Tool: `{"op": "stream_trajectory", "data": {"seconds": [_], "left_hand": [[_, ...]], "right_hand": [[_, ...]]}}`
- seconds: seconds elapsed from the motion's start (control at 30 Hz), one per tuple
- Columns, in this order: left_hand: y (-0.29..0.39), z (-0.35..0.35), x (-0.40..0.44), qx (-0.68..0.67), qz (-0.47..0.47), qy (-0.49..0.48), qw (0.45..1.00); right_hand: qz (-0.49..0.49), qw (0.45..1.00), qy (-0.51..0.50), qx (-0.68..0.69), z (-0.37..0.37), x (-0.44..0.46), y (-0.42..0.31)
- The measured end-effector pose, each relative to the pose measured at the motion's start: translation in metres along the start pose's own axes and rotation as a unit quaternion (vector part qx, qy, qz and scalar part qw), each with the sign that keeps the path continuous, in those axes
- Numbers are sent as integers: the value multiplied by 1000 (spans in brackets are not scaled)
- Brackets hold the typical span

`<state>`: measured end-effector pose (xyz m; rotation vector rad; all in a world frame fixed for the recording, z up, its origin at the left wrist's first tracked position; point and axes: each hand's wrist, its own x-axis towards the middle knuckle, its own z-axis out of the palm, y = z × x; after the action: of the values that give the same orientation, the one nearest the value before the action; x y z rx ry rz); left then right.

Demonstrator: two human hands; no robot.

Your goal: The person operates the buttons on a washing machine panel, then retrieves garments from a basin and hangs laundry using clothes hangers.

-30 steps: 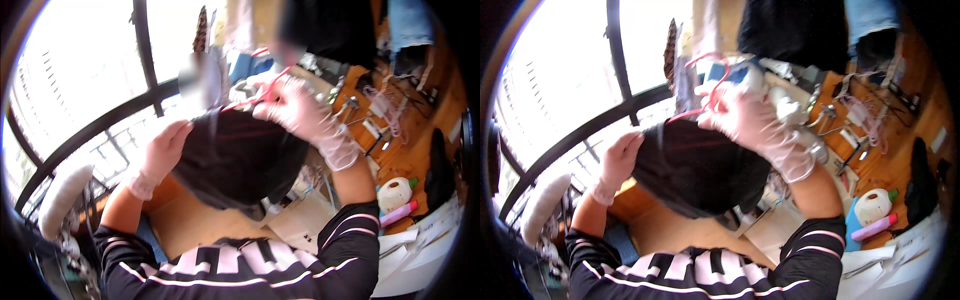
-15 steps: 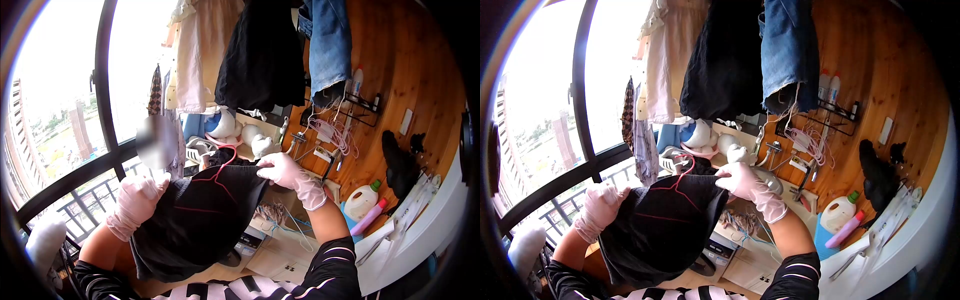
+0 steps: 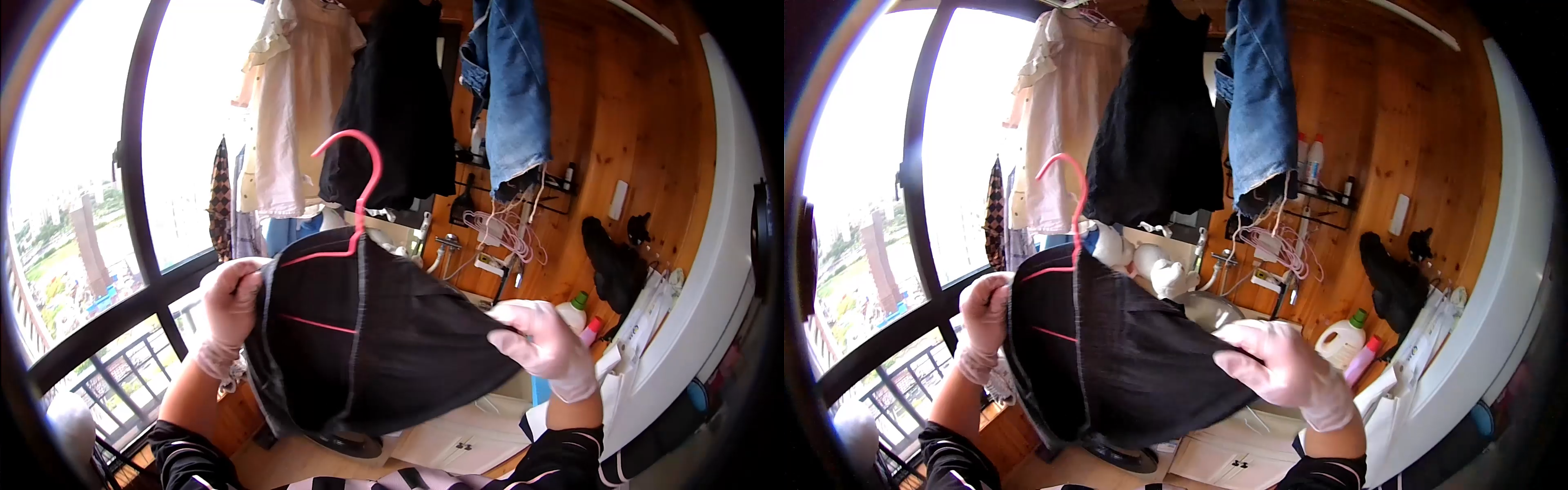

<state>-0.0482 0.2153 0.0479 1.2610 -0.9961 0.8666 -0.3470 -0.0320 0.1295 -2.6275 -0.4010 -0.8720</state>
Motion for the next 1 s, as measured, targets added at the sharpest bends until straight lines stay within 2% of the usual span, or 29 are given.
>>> {"op": "stream_trajectory", "data": {"seconds": [0.07,0.13,0.2,0.27,0.33,0.37,0.4,0.43,0.47,0.5,0.53,0.57,0.6,0.63,0.67,0.73,0.83,0.87,0.9,0.93,1.0], "left_hand": [[1,33,9,-32,30,-27,999],[29,69,18,-51,91,-77,992],[45,104,19,-105,129,-158,973],[62,132,21,-192,97,-236,948],[58,157,16,-243,88,-255,932],[49,170,13,-253,90,-276,923],[43,178,8,-287,53,-312,904],[43,183,5,-313,-11,-360,879],[43,188,3,-335,-73,-406,847],[39,195,2,-329,-65,-426,840],[32,203,-2,-319,-53,-451,832],[35,207,-2,-325,-51,-464,823],[38,210,-1,-329,-50,-475,814],[38,215,-2,-332,-28,-475,815],[40,217,0,-329,-15,-476,815],[39,220,-3,-317,-46,-479,817],[33,220,3,-281,-7,-480,831],[33,216,7,-247,-6,-485,839],[32,214,11,-229,38,-453,861],[22,216,10,-234,6,-447,863],[26,205,20,-191,-13,-417,888]], "right_hand": [[110,994,30,-3,-23,-21,-37],[124,974,121,-145,-41,-48,-56],[175,919,281,-213,-50,-83,-71],[219,876,367,-225,-73,-113,-93],[217,827,440,-275,-96,-144,-110],[246,819,434,-284,-114,-157,-120],[273,811,428,-291,-127,-156,-131],[260,790,434,-346,-135,-147,-136],[311,778,412,-358,-150,-135,-143],[272,762,430,-400,-159,-122,-138],[324,777,350,-410,-182,-112,-143],[237,773,406,-426,-181,-87,-129],[235,774,412,-420,-194,-72,-122],[224,784,399,-419,-213,-59,-113],[244,771,396,-434,-232,-43,-105],[194,755,426,-459,-267,-11,-77],[146,715,483,-484,-333,39,-27],[172,683,498,-506,-344,59,-20],[187,676,485,-522,-359,76,-11],[198,633,487,-568,-368,90,-2],[255,595,498,-577,-375,123,7]]}}
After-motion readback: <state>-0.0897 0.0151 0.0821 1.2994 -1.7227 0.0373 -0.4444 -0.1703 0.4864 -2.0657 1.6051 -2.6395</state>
